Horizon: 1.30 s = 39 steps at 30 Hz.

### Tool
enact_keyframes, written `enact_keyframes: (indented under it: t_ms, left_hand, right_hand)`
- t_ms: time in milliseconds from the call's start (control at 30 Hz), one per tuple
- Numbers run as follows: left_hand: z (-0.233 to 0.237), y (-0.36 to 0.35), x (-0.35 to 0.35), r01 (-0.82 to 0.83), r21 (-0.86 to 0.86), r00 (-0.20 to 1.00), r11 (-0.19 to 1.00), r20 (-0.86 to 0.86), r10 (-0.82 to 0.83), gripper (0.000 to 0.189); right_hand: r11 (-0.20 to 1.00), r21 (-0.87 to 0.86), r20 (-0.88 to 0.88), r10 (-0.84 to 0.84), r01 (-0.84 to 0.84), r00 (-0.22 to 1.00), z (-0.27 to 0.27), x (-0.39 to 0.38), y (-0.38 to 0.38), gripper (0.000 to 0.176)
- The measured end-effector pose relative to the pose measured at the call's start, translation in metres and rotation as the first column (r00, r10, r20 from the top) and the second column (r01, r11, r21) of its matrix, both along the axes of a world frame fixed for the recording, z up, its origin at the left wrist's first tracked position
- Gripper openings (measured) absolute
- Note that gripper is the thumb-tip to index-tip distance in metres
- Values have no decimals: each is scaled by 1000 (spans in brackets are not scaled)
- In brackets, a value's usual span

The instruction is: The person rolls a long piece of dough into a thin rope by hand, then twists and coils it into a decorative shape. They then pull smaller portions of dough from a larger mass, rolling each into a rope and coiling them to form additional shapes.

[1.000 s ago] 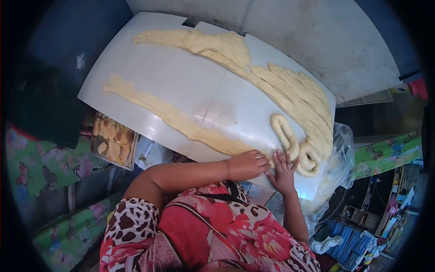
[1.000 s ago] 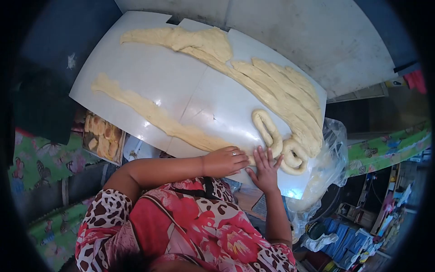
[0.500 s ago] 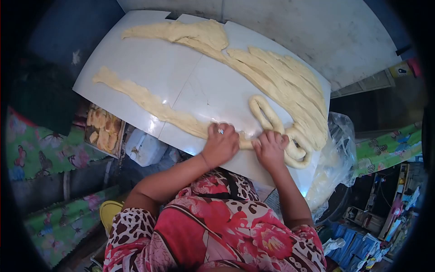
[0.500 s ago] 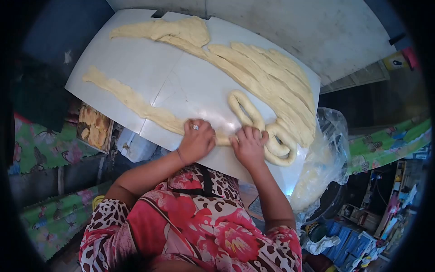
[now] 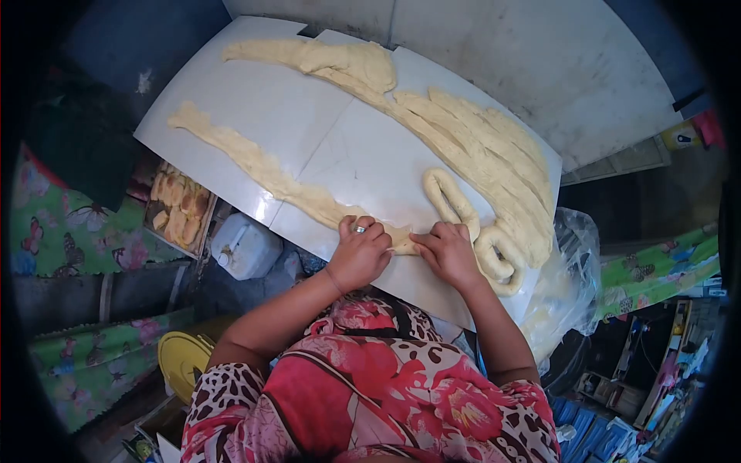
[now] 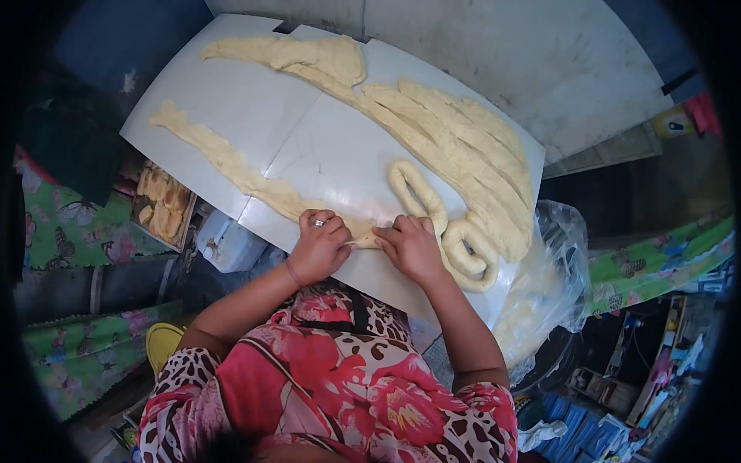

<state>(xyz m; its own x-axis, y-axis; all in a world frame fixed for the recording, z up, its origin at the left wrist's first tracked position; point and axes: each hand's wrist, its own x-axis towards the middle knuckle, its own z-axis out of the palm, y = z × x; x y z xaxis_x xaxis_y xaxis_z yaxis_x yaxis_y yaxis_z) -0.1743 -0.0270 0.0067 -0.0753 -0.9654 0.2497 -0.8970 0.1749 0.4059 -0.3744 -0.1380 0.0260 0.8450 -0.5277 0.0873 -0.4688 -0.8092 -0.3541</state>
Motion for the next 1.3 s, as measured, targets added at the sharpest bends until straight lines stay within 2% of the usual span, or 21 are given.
enact_keyframes:
  t_ms: [33,67,100,167,200,300,433,533,633,700,733,800,833,933,967,1000,1067,1200,1233,1267,1300]
  left_hand:
    - [0,-4,1,-3,-5,1000,1000,4,3,21]
    - [-3,-11,1,-138,-54,990,989,31,140,18]
    - [-4,-15,2,-261,-101,962,960,52,268,16]
    - [0,-31,10,-207,-85,976,975,46,211,17]
    - [4,-38,16,-167,-85,984,982,42,171,18]
    - [-9,-25,23,-18,-90,995,996,92,26,21]
    - [-10,3,17,24,-164,993,986,120,-5,33]
    - [-3,9,20,10,-152,991,988,130,10,33]
    - [7,3,24,-145,-52,984,988,95,150,27]
    - [5,-9,25,-383,-213,921,899,-20,388,24]
    - [2,-8,26,-379,-215,923,900,-16,385,24]
    - [-8,-9,31,-124,-140,982,982,125,142,26]
    - [-12,-4,32,-112,-173,980,979,142,137,27]
    - [-10,17,31,-87,-186,978,979,172,120,25]
    - [-11,20,34,-93,-142,976,985,184,118,27]
    - [-9,17,37,-100,-141,975,985,183,125,27]
    - [1,6,43,-279,-74,954,957,92,285,24]
    - [-8,-13,48,-429,-301,894,852,-2,449,24]
    - [-15,-13,52,-423,-310,895,852,3,445,24]
    - [-22,-8,56,-254,-175,959,951,79,271,28]
    - [-26,-3,57,-83,-21,989,996,123,85,32]
  right_hand:
    - [984,-171,32,-45,49,998,-6,7,-5,39]
    - [938,-330,70,-88,106,994,-12,15,-10,37]
    - [939,-326,70,-95,113,993,-16,28,-17,37]
    - [890,-373,177,-210,262,962,-20,50,-33,34]
    - [887,-378,183,-210,266,960,-21,49,-34,34]
    - [983,21,-11,-182,182,983,-18,41,-26,34]
    - [985,-171,173,31,-1,984,-3,8,11,36]
    - [1000,-10,38,-21,22,999,-4,8,7,38]
    - [971,-199,-8,-134,130,991,-13,41,-16,39]
    - [897,-282,136,-315,342,939,-14,65,-28,38]
    - [895,-281,140,-319,347,937,-18,64,-26,38]
    - [979,-197,79,-43,58,996,-26,61,-22,40]
    - [964,-263,127,66,-31,990,-26,54,-11,44]
    - [966,-251,180,106,-58,978,-22,27,13,48]
    - [986,-157,72,59,-47,996,-23,21,10,49]
    - [986,-156,72,67,-55,995,-20,28,4,49]
    - [966,-235,-53,-122,107,991,-9,51,-12,47]
    - [885,-329,66,-327,330,943,-21,88,-32,47]
    - [912,-371,58,-168,177,984,-32,85,-32,47]
    - [911,-412,41,-1,18,999,-42,80,-32,46]
    - [970,-212,84,137,-116,987,-44,70,-23,43]
